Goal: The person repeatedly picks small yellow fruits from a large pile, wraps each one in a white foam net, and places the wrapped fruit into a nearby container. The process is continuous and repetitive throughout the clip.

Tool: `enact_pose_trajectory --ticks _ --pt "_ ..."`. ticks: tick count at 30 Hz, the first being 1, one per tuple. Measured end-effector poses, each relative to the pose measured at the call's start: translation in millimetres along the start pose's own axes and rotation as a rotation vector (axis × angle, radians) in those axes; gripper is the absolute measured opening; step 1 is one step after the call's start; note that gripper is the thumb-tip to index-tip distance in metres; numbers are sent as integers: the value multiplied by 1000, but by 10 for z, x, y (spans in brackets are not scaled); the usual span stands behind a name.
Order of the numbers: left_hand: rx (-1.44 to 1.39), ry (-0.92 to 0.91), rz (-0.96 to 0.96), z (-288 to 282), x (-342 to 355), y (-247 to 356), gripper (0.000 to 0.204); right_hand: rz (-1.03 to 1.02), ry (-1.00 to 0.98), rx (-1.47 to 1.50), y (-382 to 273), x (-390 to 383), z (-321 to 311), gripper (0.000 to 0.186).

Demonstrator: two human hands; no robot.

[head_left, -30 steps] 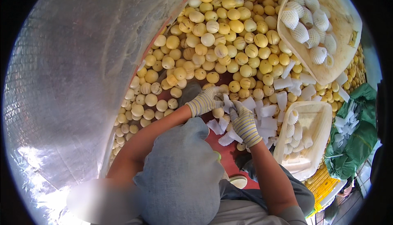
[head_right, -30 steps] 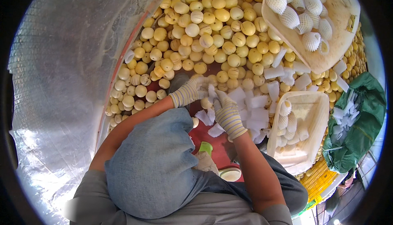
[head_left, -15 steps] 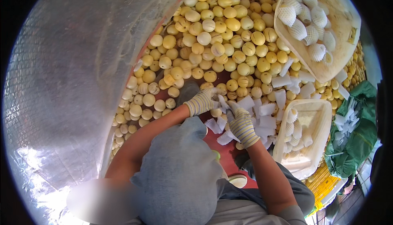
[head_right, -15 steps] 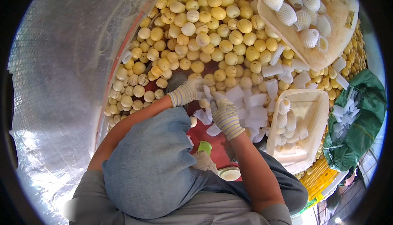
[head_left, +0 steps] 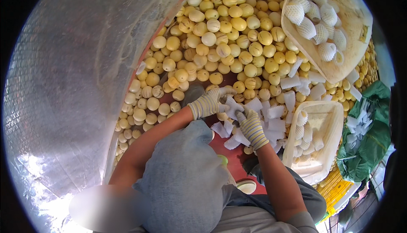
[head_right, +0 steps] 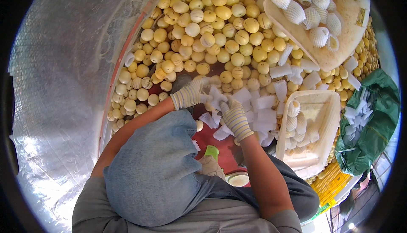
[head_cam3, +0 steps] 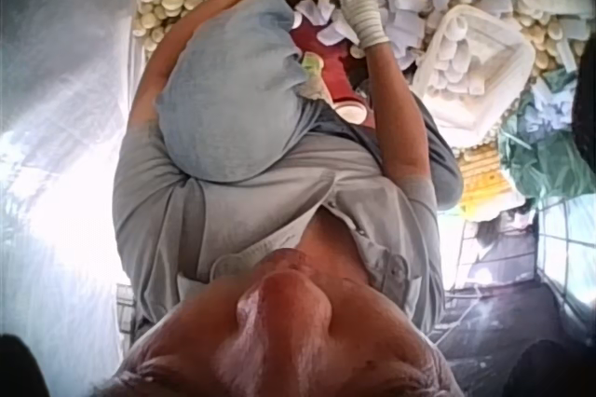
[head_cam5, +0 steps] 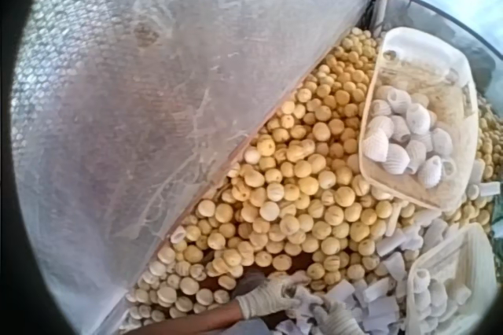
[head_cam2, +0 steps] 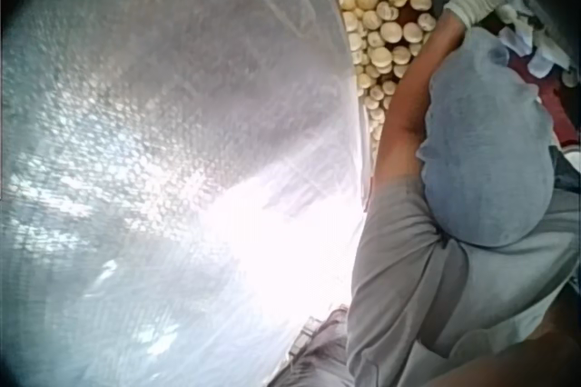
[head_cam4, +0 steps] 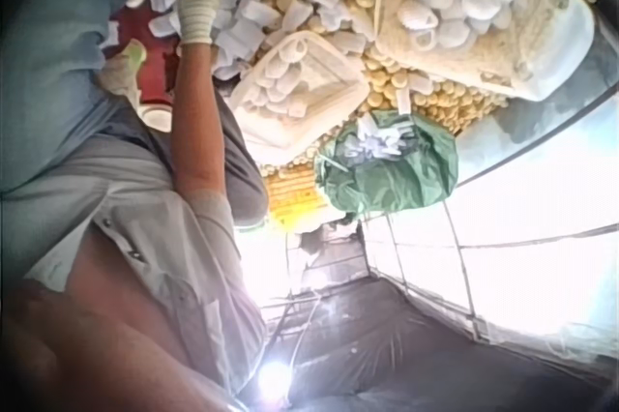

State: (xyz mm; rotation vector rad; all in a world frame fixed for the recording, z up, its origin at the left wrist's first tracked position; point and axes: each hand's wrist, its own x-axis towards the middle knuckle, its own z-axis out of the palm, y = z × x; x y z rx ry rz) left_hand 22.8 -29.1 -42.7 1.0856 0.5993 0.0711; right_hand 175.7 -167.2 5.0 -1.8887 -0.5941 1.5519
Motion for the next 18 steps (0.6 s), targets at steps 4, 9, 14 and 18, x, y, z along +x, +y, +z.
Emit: enact_pose_trajectory --ticks 4,9,14,18 --pt "207 75 48 2 -40 -52 60 36 74 -291 -87 3 -21 25" --pt "-67 -32 -59 -20 10 -33 70 21 105 -224 -95 30 90 30" --pt "198 -64 -84 -15 24 98 53 -3 -73 -135 142 57 15 30" --pt "1415 356 231 -161 158 108 30 36 -46 -154 174 -21 -19 32"
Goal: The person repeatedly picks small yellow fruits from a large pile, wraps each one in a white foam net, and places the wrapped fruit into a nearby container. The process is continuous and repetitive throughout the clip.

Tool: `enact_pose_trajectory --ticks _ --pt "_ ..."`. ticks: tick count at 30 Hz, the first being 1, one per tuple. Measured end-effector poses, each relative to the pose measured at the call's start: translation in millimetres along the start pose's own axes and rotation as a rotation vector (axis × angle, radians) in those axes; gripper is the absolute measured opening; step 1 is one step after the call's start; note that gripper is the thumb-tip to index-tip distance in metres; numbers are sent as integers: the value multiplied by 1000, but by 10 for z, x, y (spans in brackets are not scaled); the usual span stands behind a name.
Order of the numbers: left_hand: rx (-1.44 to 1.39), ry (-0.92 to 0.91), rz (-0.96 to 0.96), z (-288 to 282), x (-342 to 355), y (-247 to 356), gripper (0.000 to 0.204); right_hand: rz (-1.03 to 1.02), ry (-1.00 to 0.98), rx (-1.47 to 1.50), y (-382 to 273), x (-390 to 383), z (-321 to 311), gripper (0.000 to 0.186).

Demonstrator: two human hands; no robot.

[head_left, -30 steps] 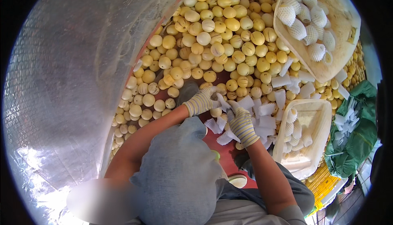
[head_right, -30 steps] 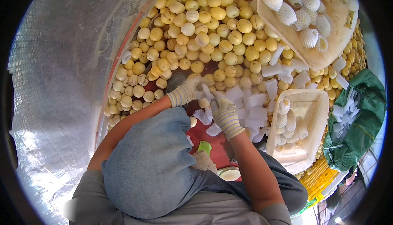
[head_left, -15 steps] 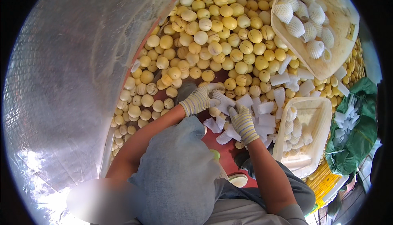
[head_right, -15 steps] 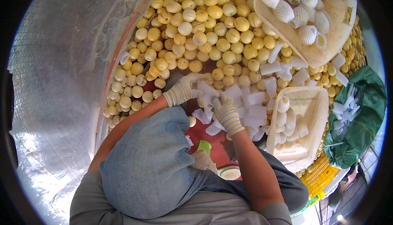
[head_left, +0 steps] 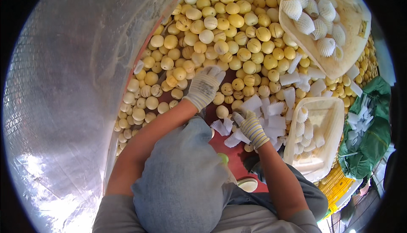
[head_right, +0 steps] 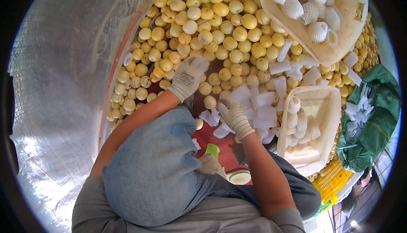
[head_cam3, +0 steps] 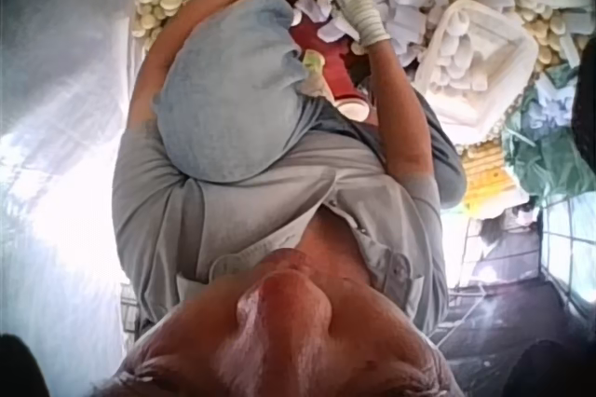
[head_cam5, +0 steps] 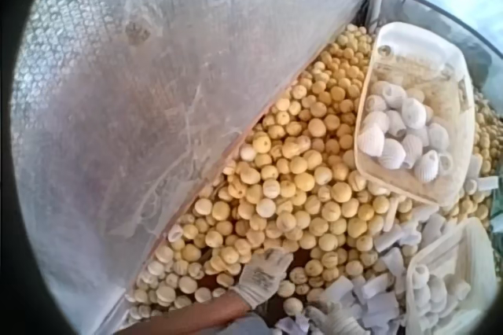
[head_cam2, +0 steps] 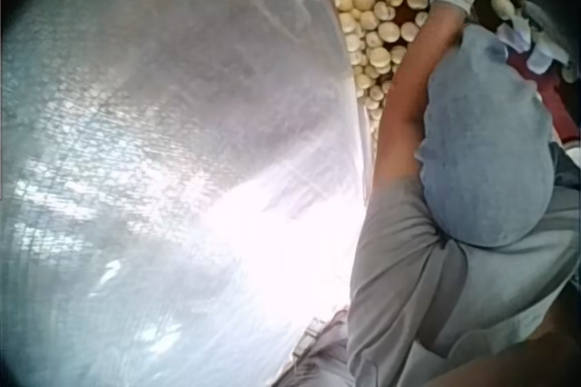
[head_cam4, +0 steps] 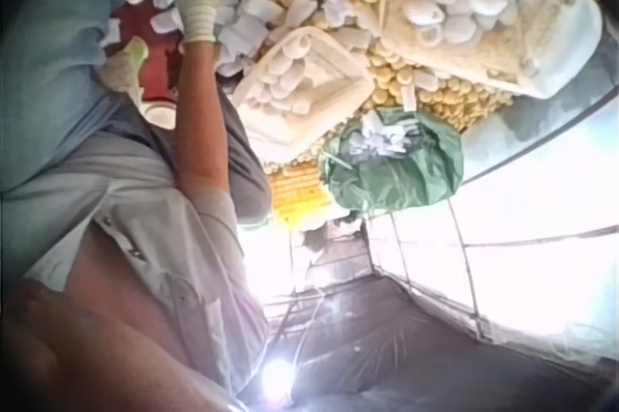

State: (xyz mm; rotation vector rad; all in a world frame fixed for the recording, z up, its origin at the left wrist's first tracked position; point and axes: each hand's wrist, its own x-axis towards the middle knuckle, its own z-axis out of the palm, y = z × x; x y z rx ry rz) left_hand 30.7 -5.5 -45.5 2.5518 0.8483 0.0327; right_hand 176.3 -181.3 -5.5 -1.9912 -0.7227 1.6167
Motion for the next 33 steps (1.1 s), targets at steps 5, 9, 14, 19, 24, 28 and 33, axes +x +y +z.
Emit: enact_pose_trajectory --ticks 5,9,14,19,24,28,33 --pt "598 -163 152 190 278 32 30 -51 14 -96 336 22 -49 36" --pt "636 -227 180 229 278 -9 30 -41 18 -158 402 1 -98 36" --pt "612 -156 293 240 334 -136 25 4 7 -38 456 -37 -119 33" --pt "237 -267 129 -138 456 -73 45 50 14 49 410 -45 -250 30" --pt "-1576 -448 -229 -573 297 105 71 81 -89 651 11 -31 -365 43" --pt "-1896 -549 -183 -688 293 341 74 -249 -166 920 -299 59 -288 65" --pt "-1978 -642 -189 -713 276 387 76 -247 -338 1257 -584 64 -409 72"
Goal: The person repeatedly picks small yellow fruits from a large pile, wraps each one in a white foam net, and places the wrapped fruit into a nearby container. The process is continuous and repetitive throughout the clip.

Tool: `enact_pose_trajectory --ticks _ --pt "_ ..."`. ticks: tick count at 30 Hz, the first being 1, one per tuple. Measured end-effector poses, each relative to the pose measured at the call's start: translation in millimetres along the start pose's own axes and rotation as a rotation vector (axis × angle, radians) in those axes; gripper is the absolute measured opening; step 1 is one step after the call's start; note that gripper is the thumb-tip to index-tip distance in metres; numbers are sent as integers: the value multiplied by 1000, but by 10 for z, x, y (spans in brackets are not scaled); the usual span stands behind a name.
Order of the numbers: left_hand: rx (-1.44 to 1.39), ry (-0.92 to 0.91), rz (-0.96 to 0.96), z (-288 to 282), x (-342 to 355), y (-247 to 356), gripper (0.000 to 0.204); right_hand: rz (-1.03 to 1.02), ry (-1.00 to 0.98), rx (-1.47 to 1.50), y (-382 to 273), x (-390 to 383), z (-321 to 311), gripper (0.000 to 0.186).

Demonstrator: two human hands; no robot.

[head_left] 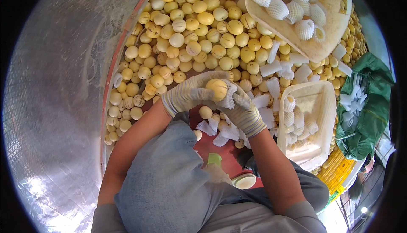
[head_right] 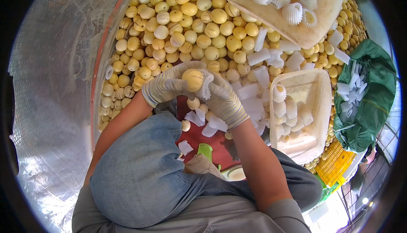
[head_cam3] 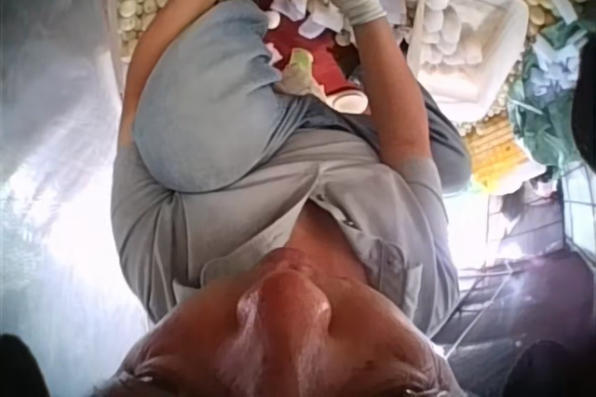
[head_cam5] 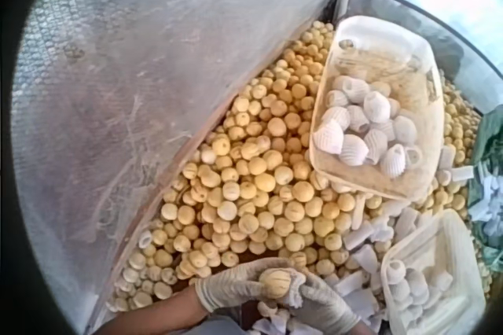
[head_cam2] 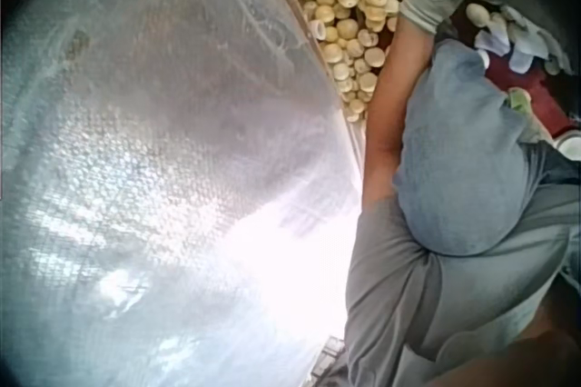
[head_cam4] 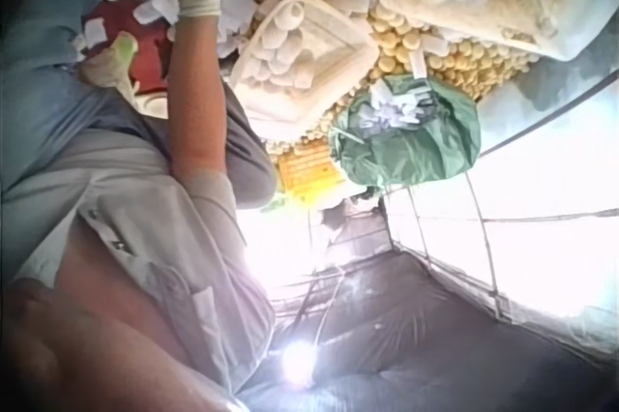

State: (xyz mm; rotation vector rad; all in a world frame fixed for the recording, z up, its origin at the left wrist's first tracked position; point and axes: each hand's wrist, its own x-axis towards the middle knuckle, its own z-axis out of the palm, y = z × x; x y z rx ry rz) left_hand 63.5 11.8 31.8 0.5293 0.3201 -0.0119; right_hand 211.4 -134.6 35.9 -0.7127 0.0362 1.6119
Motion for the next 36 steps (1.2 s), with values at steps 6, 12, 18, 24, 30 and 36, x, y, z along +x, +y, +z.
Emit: enact_pose_trajectory --ticks 6,12,18,24,30,36 --pt "298 189 -42 -90 37 -52 77 -139 442 -450 43 -20 22 56" --pt "1224 470 28 -139 229 -157 80 -371 509 -1262 209 128 247 41" --pt "383 247 172 -331 98 -265 65 -285 468 -1067 56 154 180 38" --pt "307 301 61 -374 96 -327 57 -232 262 -886 107 83 198 48" --pt "227 233 -66 -287 162 -410 71 -422 161 -1730 -129 -46 288 60" --pt "94 306 -51 -372 228 -328 47 -173 485 -1727 -737 -595 -53 54"
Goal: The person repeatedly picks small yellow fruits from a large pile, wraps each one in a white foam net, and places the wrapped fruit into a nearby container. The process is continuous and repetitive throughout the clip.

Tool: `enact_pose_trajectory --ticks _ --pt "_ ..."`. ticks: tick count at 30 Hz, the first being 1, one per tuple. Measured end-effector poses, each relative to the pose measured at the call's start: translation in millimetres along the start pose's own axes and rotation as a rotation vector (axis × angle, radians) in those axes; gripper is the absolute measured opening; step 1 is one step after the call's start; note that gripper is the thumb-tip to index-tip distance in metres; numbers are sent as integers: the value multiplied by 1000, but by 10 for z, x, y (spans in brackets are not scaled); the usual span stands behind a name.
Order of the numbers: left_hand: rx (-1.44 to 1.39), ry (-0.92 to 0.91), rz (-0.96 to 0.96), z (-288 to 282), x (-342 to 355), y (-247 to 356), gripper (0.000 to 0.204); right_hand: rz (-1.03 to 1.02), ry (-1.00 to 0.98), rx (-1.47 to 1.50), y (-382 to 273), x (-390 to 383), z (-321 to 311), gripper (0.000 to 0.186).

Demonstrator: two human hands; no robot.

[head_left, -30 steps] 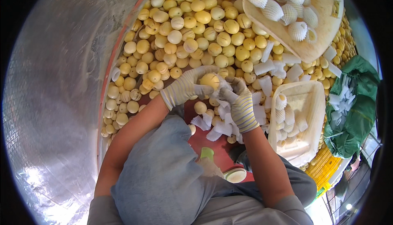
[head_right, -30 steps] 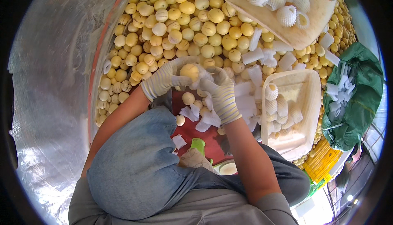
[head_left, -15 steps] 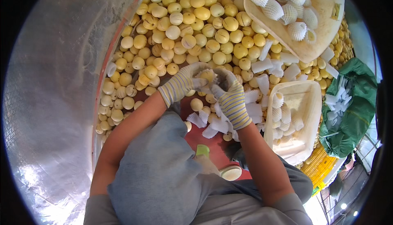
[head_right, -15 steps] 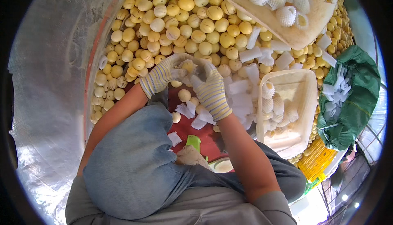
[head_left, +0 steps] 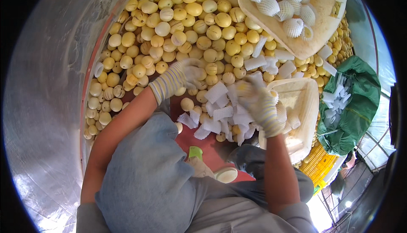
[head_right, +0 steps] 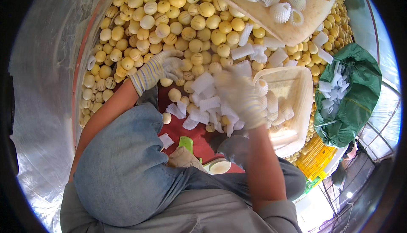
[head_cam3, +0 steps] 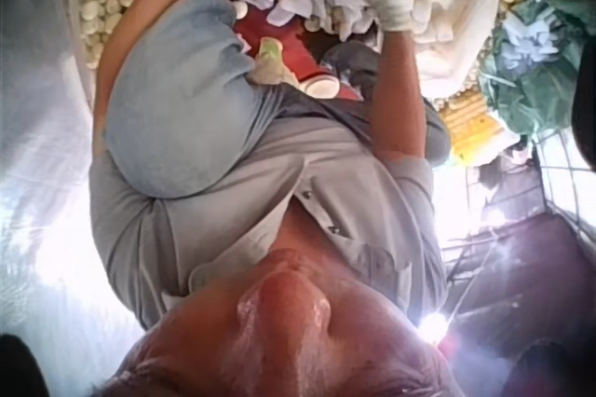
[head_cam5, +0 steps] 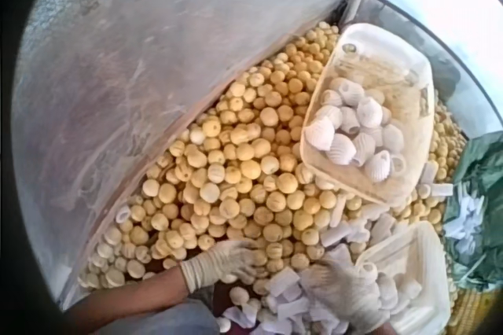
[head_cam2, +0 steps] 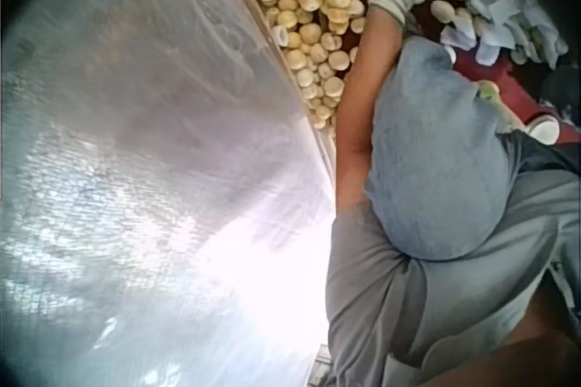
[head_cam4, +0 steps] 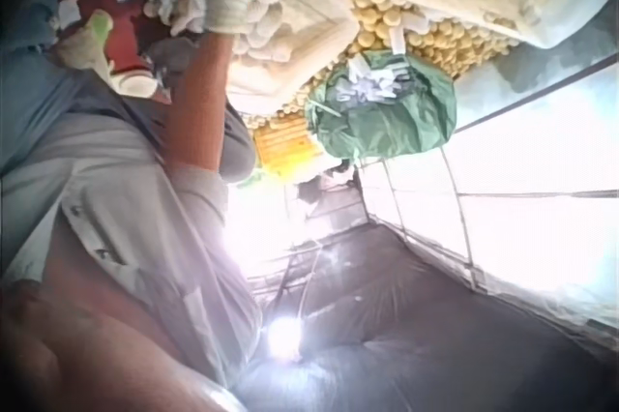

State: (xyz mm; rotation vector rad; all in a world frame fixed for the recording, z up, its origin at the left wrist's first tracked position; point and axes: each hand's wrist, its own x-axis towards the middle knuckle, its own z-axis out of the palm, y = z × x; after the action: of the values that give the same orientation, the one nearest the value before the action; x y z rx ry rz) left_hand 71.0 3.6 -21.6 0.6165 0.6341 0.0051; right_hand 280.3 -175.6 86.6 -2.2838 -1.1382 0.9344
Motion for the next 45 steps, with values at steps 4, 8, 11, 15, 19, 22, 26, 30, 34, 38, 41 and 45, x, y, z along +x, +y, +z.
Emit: enact_pose_trajectory --ticks 4,8,11,15,19,22,26,30,34,38,41,45 --pt "107 277 -9 -269 -85 -99 33 306 -41 -440 540 -188 -949 55" --pt "195 168 -134 -265 -126 -167 27 503 96 -722 1087 -403 -1375 50" --pt "266 258 -84 -403 -129 -247 25 308 170 -402 867 -235 -982 41" --pt "358 209 -235 -329 -188 -271 25 41 -117 -469 257 -64 155 45" --pt "387 93 -286 -287 -173 -306 28 -314 -116 -714 122 44 1114 53" --pt "479 85 -237 -230 -142 -287 25 -242 -39 -686 356 151 1243 36" --pt "277 27 -226 -264 -115 -338 33 -88 154 -241 421 233 1012 28" --pt "-16 -18 -69 -131 -82 -333 38 119 131 222 164 275 782 31" --pt "-9 -22 10 -58 -15 -332 47 -109 168 182 -214 122 1010 33" --pt "-103 -2 -23 -218 -56 -453 54 -47 85 307 -358 -18 1214 31" --pt "-72 28 -73 -229 -63 -511 59 -26 54 324 -349 -62 1249 31" --pt "76 60 -51 -165 -30 -452 63 -118 105 229 -305 -34 1220 32"
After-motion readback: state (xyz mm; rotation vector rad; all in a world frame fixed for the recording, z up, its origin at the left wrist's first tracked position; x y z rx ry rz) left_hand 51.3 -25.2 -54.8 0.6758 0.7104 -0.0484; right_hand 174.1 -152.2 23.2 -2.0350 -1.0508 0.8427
